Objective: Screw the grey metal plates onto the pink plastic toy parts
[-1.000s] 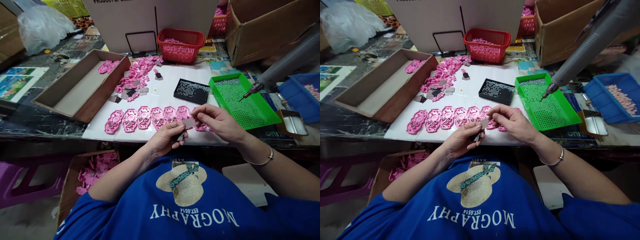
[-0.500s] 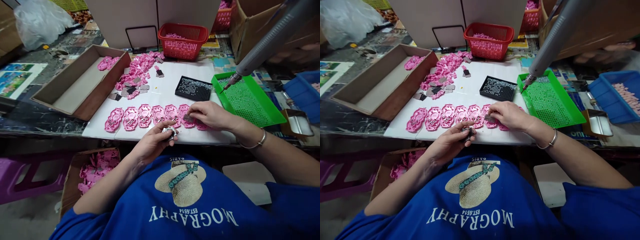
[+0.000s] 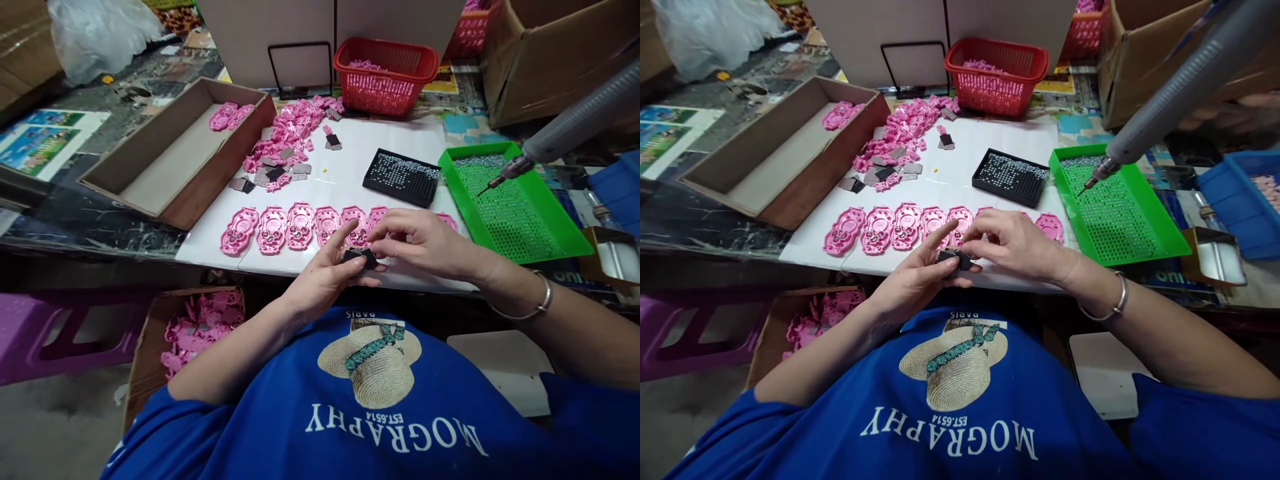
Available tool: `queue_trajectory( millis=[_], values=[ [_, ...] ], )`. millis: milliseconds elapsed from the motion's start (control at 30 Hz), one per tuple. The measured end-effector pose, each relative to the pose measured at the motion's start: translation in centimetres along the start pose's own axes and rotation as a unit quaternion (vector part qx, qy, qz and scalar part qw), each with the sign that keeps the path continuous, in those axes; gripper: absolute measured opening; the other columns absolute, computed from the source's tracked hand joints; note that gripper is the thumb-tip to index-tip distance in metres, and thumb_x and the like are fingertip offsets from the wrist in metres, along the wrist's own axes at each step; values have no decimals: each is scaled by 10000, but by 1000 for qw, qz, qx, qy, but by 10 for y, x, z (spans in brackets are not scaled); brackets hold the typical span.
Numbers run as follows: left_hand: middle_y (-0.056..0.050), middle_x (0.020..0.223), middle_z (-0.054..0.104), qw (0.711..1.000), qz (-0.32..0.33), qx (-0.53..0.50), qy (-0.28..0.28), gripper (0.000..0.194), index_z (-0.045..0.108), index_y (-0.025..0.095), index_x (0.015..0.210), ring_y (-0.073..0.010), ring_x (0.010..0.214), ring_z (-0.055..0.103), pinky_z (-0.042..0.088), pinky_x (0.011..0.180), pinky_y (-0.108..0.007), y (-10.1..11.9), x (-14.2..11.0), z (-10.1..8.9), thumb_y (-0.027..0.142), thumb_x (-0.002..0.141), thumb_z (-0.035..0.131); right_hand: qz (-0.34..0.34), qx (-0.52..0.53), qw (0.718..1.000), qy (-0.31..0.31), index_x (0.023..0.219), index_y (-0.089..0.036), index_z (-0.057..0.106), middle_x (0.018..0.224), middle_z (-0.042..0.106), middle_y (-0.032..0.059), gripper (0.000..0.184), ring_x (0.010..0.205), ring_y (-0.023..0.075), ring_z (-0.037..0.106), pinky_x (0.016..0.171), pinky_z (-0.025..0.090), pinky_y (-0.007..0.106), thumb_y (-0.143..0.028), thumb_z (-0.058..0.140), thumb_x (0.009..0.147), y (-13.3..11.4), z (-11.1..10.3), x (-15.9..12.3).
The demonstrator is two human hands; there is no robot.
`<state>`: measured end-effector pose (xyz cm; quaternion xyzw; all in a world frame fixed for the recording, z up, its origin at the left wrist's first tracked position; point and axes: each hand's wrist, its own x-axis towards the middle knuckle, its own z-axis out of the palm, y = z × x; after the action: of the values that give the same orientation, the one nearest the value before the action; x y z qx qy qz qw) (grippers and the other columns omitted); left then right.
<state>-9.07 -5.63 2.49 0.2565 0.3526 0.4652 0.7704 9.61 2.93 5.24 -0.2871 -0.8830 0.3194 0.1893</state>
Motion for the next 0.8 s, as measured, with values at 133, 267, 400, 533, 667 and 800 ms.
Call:
queue_trajectory(
  millis=[133,267,400,533,667,800],
  values=[
    [-49,1067,717,1000,7,-20,3,739,350,253,1506,-179,973,719,578,923,-332,-2,1,-1,96,853,659,-13,18,1000,5,854,-169,712,830,658,32,96,781,136,579,724,425,283,-236,646,875,-7,7,-1],
    [-66,1129,711,999,11,-36,-13,486,580,194,1314,-188,1002,720,546,989,-335,-2,1,-3,126,846,690,99,135,986,21,797,-154,671,760,655,14,133,710,125,570,666,423,278,-270,653,858,-7,6,-3],
    [-54,1053,734,999,13,-44,-8,359,652,188,1146,-205,941,745,567,951,-340,-3,3,-3,159,804,756,150,197,968,29,758,-153,628,674,587,-13,187,637,103,511,604,397,263,-315,655,849,-7,4,-4],
    [-38,949,743,999,30,-13,25,313,674,161,1028,-173,799,753,603,857,-312,-6,7,-4,226,758,818,152,203,967,31,826,-167,652,745,643,2,174,698,124,570,648,436,273,-334,699,818,-10,6,-6],
    [-26,1009,737,996,69,29,38,437,669,202,1157,-150,806,747,601,855,-286,-9,6,-6,277,756,827,154,168,974,-3,901,-189,707,837,710,19,149,762,146,624,698,458,285,-315,651,848,-15,7,-5],
    [-22,1012,742,995,81,50,34,488,622,237,1260,-151,851,751,587,892,-277,-9,3,-7,295,805,789,144,123,982,22,762,-173,684,710,659,-3,161,673,122,567,634,408,274,-302,642,849,-18,7,-4]
  ],
)
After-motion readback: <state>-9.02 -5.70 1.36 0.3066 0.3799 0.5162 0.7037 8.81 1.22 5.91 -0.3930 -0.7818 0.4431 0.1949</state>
